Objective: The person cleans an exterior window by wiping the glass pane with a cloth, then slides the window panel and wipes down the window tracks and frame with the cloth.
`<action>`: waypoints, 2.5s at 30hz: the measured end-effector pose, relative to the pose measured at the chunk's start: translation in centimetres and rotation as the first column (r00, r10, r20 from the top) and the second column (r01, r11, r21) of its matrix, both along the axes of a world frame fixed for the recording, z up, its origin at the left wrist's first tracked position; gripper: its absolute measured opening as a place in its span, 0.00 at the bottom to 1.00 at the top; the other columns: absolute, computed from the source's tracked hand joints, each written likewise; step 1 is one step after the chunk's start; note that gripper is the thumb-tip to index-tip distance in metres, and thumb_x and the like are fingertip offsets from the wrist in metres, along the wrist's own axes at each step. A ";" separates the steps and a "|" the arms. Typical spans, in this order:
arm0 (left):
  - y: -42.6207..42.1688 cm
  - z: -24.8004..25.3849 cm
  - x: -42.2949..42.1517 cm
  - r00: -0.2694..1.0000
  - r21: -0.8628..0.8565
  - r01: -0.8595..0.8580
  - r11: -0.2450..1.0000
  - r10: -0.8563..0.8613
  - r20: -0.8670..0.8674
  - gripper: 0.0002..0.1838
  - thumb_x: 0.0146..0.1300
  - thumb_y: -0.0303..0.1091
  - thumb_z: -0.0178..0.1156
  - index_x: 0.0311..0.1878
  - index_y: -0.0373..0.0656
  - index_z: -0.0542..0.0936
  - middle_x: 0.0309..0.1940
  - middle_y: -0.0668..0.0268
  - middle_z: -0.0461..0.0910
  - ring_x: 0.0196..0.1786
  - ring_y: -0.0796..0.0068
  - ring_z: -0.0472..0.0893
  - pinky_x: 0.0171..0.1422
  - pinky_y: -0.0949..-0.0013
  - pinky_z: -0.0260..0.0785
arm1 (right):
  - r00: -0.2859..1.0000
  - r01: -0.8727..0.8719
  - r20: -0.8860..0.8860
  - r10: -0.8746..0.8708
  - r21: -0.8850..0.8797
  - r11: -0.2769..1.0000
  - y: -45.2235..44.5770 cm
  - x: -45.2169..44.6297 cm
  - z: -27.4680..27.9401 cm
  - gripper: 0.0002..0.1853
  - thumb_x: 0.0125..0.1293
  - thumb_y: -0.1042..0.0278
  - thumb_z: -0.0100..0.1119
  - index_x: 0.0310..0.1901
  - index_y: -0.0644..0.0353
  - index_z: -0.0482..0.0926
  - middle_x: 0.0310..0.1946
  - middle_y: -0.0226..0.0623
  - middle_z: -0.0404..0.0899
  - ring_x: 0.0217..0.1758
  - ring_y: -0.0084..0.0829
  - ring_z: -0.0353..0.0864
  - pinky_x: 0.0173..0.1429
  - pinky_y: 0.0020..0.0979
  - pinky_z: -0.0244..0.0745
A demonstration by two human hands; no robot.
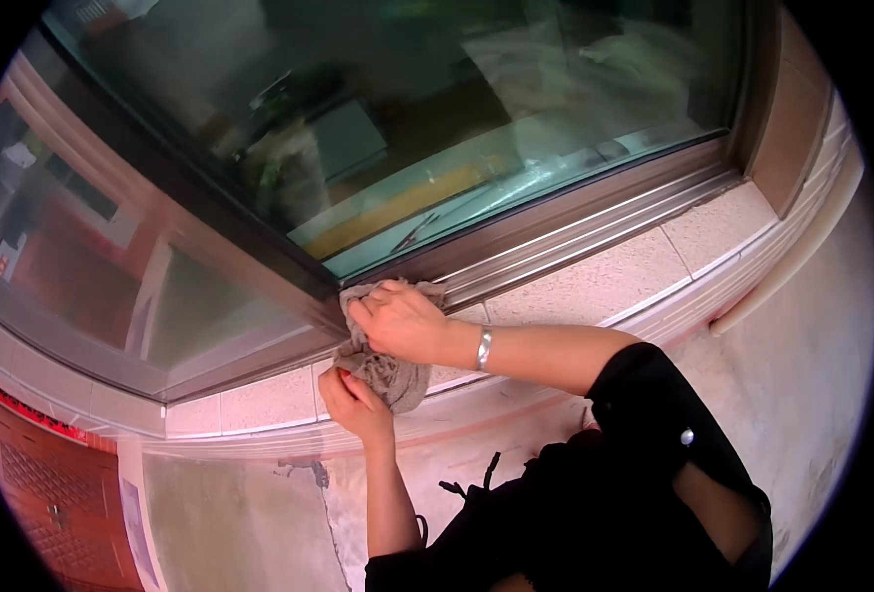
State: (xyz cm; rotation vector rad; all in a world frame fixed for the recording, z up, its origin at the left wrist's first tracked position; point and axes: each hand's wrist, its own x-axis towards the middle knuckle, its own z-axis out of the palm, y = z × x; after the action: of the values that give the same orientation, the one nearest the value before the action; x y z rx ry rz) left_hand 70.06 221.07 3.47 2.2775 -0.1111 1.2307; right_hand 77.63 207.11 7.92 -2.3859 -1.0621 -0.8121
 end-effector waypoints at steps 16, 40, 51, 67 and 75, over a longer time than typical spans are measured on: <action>-6.2 1.8 0.1 0.924 0.026 0.303 0.953 -0.287 -0.254 0.14 0.65 0.32 0.54 0.50 0.33 0.72 0.40 0.47 0.72 0.43 0.44 0.72 0.47 0.53 0.64 | 0.981 0.194 0.050 -0.190 -0.096 0.976 -15.3 -2.9 -0.6 0.22 0.55 0.59 0.61 0.47 0.63 0.71 0.31 0.34 0.74 0.39 0.32 0.75 0.48 0.30 0.69; -38.3 2.3 2.8 0.509 0.480 0.818 0.317 -0.789 -0.346 0.31 0.59 0.25 0.50 0.69 0.48 0.63 0.57 0.51 0.65 0.58 0.51 0.67 0.53 0.59 0.64 | 0.399 0.913 0.028 -0.917 -0.106 0.394 -45.4 -6.6 0.3 0.23 0.49 0.66 0.65 0.45 0.64 0.69 0.37 0.51 0.76 0.47 0.50 0.74 0.56 0.42 0.68; -22.2 3.7 2.3 0.706 0.483 0.704 0.521 -0.583 -0.402 0.27 0.54 0.29 0.57 0.60 0.46 0.71 0.44 0.60 0.67 0.47 0.60 0.71 0.39 0.66 0.77 | 0.730 0.683 -0.021 -0.683 -0.009 0.730 -33.3 -5.2 0.5 0.15 0.47 0.69 0.63 0.35 0.63 0.72 0.32 0.44 0.74 0.40 0.46 0.74 0.43 0.41 0.70; 6.3 2.7 -3.0 0.938 0.286 0.056 0.957 0.048 -0.343 0.27 0.48 0.25 0.63 0.56 0.50 0.77 0.41 0.57 0.70 0.43 0.53 0.72 0.42 0.57 0.70 | 0.998 0.052 0.034 -0.049 -0.088 0.995 0.7 -0.9 -0.1 0.16 0.52 0.65 0.59 0.43 0.55 0.73 0.40 0.32 0.75 0.46 0.32 0.75 0.53 0.35 0.67; 4.8 2.7 -3.1 0.936 0.344 0.066 0.937 0.062 -0.348 0.26 0.50 0.26 0.60 0.57 0.47 0.75 0.42 0.54 0.69 0.44 0.50 0.73 0.46 0.56 0.68 | 0.955 0.153 0.268 -0.125 -0.088 0.984 0.6 -1.2 -2.1 0.11 0.56 0.65 0.55 0.42 0.51 0.74 0.40 0.31 0.74 0.48 0.30 0.72 0.51 0.34 0.66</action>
State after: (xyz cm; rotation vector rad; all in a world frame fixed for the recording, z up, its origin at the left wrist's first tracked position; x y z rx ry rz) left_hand 66.96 225.83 6.19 2.7719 -0.2144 0.8261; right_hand 76.42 207.72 5.83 -2.5167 -1.0682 -1.1758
